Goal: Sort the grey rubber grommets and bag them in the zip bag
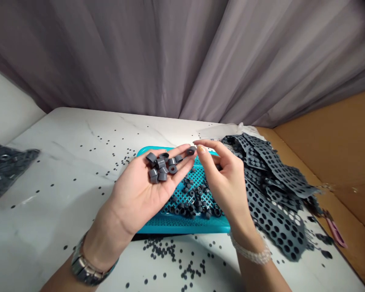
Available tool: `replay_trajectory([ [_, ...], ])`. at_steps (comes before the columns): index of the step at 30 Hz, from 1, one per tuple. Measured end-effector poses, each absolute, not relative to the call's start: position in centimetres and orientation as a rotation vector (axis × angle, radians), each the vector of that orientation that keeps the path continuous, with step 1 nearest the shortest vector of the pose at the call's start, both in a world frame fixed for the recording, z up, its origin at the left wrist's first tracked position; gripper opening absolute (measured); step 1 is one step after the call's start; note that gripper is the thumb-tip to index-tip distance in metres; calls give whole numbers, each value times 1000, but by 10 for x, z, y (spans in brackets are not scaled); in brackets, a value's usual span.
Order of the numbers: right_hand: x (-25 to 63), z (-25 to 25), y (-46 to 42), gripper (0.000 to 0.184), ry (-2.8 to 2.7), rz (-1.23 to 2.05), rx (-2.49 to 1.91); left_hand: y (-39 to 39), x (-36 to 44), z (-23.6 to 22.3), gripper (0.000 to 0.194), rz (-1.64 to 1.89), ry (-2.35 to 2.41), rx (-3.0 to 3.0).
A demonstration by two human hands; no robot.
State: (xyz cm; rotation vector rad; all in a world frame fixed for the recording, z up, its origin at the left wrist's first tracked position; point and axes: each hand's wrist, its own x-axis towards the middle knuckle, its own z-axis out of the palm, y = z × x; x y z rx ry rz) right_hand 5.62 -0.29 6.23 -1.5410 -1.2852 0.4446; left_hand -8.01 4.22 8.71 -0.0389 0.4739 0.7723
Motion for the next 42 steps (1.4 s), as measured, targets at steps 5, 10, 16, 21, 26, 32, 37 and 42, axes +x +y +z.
replay_trajectory([
  [5,68,68,-9,27,-1572,189,-1514,41,-81,89,49,783,505,-39],
  [10,74,68,-12,26,-1825,-127,-1503,40,-83,86,51,762,482,-18],
  [16,76,66,-7,19,-1749,-138,-1536,40,-84,86,55,687,413,38],
  [21,77,67,-7,18,-1702,-84,-1541,37,-87,89,55,707,446,66],
  [26,74,69,-8,20,-1662,-47,-1583,36,-85,91,55,716,473,74],
  [32,71,68,-8,20,-1624,-37,-1635,37,-84,92,55,714,485,67],
  [37,72,66,-8,19,-1605,-31,-1640,36,-85,91,58,717,460,63],
  [42,68,67,-8,19,-1594,-10,-1646,35,-85,92,58,731,482,70],
])
